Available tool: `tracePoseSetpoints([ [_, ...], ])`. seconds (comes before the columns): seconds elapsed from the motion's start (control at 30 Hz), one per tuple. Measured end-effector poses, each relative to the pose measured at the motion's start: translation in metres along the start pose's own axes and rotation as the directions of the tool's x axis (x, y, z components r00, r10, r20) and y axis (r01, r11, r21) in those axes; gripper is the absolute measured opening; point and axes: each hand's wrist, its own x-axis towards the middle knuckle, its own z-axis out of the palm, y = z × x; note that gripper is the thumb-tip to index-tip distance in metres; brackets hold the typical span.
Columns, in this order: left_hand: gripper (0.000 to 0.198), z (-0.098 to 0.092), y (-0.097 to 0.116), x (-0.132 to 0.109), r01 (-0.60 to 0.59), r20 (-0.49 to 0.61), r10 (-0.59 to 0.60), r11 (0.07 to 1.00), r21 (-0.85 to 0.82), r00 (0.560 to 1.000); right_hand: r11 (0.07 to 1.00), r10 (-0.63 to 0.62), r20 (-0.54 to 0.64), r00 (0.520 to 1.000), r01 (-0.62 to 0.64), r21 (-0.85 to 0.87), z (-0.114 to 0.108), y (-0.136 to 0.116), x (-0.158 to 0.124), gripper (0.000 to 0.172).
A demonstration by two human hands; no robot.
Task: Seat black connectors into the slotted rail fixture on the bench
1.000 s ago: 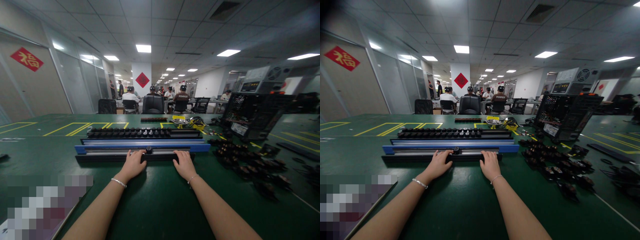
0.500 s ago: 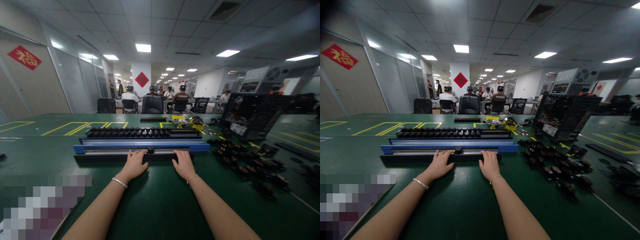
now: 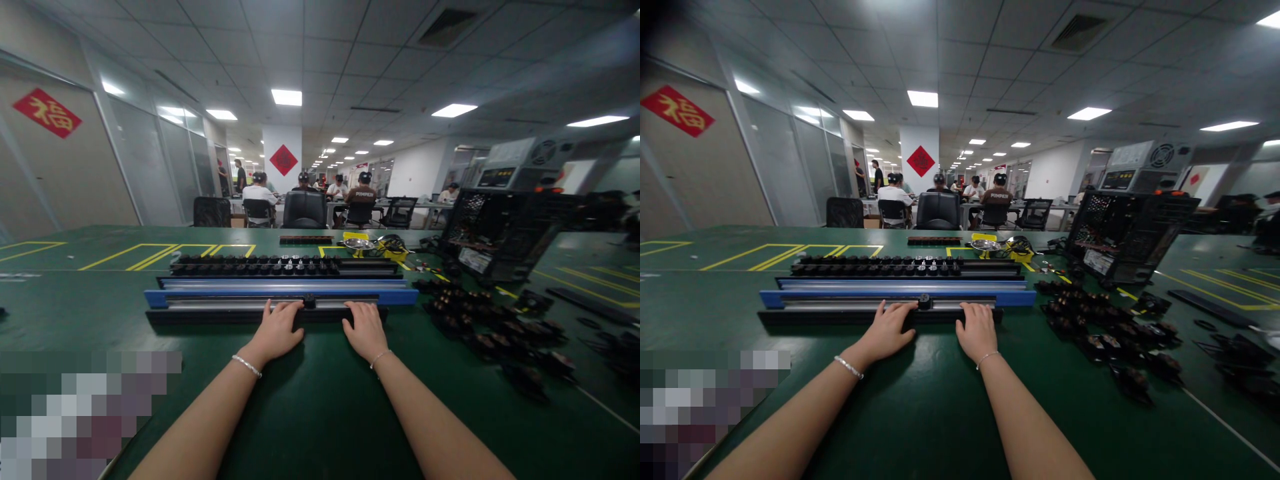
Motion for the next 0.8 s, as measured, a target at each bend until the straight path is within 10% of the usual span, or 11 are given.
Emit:
tracePoseSetpoints([
  [0.8, 0.058, 0.006, 0.006, 0.001, -0.036, -0.019, 0.037, 0.999, 0.020, 0.999, 0.970, -0.169, 0.221, 0.961, 0.201, -0.134, 0.009, -0.047, 0.010, 0.061],
])
